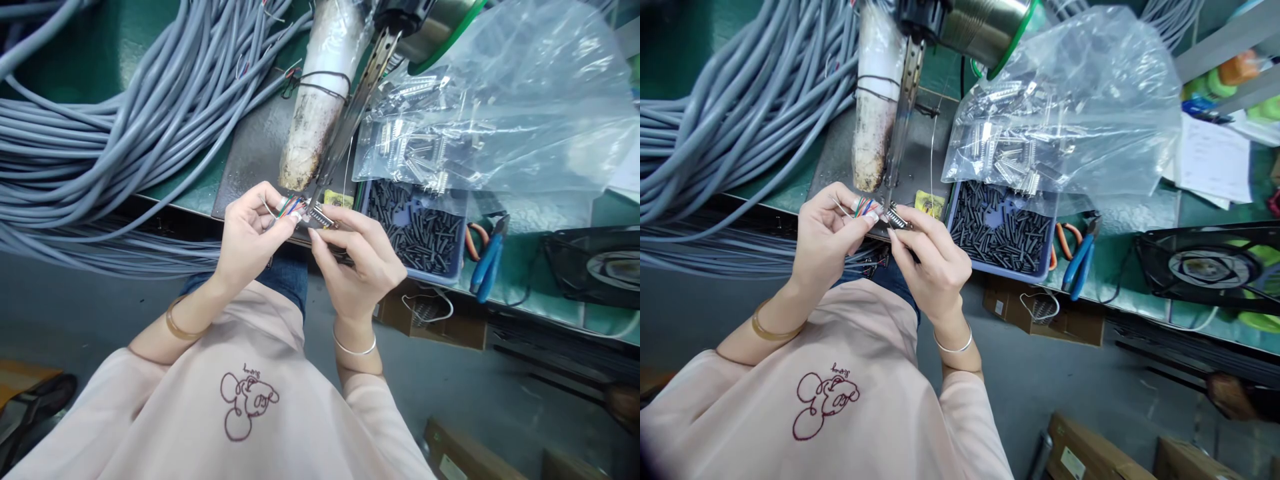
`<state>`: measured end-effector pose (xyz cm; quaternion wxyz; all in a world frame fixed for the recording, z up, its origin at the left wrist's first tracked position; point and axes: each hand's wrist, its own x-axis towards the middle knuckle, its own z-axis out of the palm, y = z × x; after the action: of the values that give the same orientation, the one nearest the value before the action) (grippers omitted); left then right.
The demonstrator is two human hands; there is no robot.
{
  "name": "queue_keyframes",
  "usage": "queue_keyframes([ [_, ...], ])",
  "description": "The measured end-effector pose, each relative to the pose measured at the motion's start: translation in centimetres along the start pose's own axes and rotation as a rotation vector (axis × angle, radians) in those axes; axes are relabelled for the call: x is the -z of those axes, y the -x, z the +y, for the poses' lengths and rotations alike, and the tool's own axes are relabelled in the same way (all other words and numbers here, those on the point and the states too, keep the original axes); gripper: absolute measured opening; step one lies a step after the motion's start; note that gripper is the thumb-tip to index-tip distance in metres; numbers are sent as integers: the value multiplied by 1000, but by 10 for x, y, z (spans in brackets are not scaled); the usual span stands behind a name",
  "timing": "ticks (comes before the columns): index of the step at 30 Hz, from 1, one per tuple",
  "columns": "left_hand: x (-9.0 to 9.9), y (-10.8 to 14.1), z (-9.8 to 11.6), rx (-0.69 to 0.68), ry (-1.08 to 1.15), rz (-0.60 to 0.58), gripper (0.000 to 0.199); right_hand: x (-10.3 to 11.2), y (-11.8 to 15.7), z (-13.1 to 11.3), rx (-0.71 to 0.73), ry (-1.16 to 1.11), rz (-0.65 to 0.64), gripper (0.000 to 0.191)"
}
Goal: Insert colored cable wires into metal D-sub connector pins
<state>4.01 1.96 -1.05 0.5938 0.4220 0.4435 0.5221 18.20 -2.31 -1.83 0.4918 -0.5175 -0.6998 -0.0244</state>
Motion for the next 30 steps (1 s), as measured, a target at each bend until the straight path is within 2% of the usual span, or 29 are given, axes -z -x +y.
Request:
queue_keyframes([
  [8, 2, 1, -1, 62, 6, -43, 24, 0, 6, 0, 69, 52, -12, 16],
  [17, 0, 0, -7, -26, 39, -65, 22, -2, 2, -3, -35, 60, -17, 19],
  [25, -3, 3, -5, -161, 18, -30, 20, -4, -1, -5, -29, 68, 15, 15],
  [30, -2, 2, -3, -153, 7, -33, 20, -4, -2, -7, -43, 66, 31, 15],
])
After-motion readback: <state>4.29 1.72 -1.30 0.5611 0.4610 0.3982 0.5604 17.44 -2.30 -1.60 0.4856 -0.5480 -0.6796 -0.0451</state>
